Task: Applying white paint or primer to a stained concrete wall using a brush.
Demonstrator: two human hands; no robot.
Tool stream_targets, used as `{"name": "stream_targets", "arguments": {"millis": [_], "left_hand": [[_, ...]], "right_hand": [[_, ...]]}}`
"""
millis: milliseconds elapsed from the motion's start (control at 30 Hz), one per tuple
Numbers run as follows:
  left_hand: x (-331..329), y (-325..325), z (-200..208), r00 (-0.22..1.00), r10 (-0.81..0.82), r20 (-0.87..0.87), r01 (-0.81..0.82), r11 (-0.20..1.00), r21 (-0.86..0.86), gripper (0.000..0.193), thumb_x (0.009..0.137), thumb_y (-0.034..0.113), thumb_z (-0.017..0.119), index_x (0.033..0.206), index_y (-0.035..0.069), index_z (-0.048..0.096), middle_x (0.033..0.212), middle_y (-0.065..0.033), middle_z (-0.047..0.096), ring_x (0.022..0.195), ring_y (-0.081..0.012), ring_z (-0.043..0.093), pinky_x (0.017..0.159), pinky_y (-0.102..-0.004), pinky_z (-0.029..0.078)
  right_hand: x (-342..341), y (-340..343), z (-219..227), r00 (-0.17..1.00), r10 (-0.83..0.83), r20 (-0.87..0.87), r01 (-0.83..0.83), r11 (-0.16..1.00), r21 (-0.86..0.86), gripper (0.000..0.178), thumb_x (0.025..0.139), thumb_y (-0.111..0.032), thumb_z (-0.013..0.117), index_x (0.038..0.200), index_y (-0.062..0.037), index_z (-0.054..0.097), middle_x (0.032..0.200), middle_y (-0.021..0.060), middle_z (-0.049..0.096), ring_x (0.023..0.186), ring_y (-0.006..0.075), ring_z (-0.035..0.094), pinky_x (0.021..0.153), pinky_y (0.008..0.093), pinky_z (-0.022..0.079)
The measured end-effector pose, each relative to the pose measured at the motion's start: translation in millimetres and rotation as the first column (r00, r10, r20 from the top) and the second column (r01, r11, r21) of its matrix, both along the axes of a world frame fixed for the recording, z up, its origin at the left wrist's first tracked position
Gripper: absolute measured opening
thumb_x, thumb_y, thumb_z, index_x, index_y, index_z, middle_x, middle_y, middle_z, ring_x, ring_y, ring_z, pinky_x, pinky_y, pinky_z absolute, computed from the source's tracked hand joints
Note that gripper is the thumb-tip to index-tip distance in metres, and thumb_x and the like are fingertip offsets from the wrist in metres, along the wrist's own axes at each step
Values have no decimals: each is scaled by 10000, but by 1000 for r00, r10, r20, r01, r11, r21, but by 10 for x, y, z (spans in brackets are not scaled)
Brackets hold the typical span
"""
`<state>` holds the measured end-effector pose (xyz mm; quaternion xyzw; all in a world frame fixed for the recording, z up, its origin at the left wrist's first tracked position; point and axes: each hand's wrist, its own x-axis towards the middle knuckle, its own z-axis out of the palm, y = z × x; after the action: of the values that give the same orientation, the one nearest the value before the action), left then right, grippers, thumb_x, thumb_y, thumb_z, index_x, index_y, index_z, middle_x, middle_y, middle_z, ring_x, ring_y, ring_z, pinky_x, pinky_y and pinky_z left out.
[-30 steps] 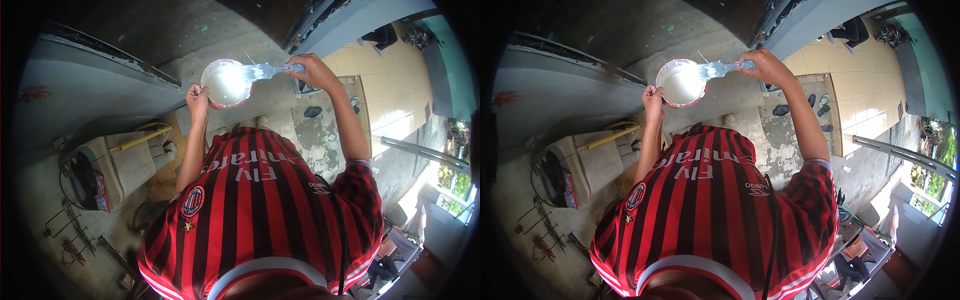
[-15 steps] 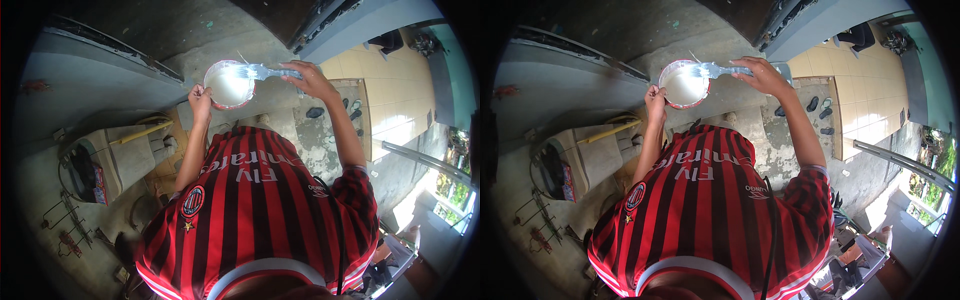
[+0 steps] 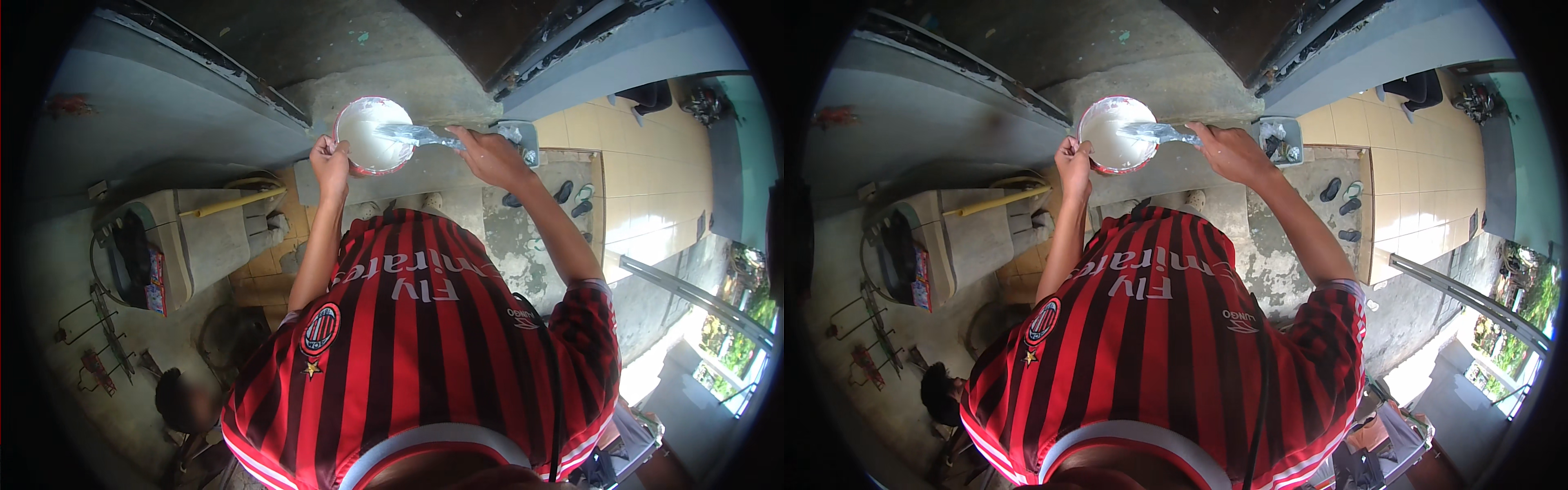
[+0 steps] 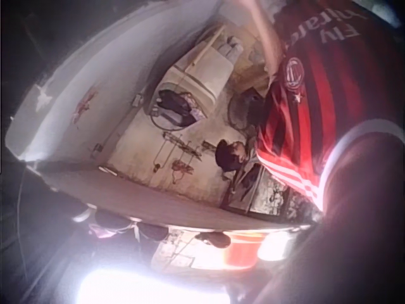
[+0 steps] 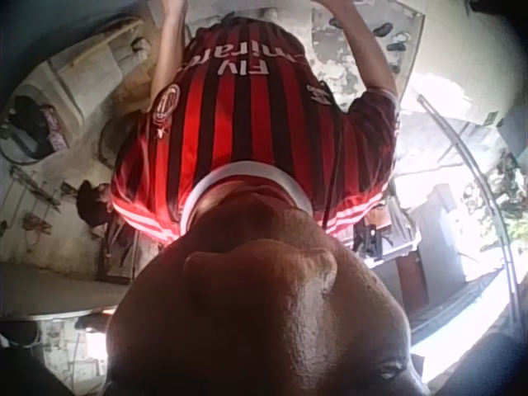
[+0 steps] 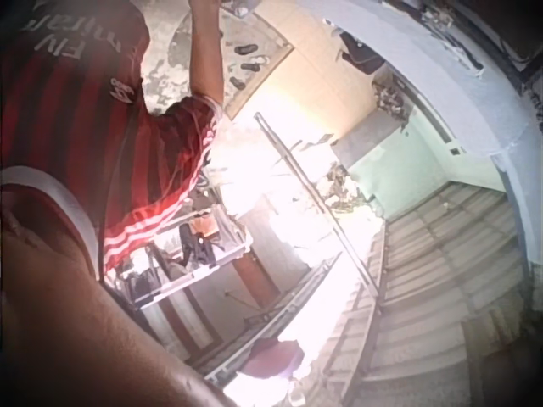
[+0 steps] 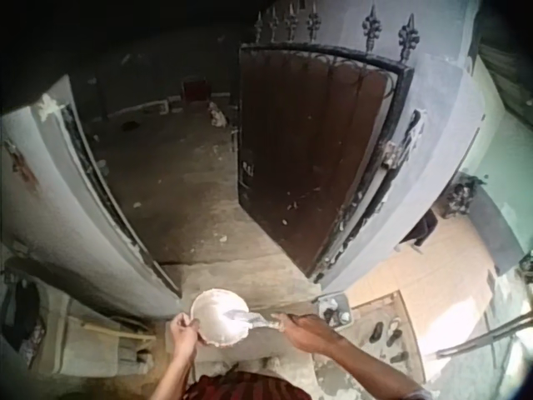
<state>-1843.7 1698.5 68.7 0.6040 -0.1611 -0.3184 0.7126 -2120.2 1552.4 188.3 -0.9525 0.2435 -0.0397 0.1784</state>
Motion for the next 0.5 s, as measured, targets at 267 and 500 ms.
{"name": "stream_targets", "arguments": {"millis": [267, 500], "left_hand": [[67, 39, -4, 999, 37, 0, -37, 999, 6, 217, 788, -45, 571, 687, 101, 446, 651, 51, 465, 578, -37, 391, 532, -230, 299], [135, 127, 38, 994, 104, -23, -104, 995, 5, 221, 782, -60, 567, 682, 95, 444, 645, 63, 429, 571, -31, 335, 519, -229, 260]], "right_hand": [[161, -196, -114, 995, -89, 51, 85, 993, 83, 311, 927, -322, 643, 1073, -47, 648, 834, 199, 688, 787, 390, 665, 707, 441, 517], [392, -309, 135, 998, -68, 8, 67, 995, 69, 306, 911, -340, 649, 1022, -57, 675, 785, 183, 686, 746, 391, 658, 697, 450, 521]]}}
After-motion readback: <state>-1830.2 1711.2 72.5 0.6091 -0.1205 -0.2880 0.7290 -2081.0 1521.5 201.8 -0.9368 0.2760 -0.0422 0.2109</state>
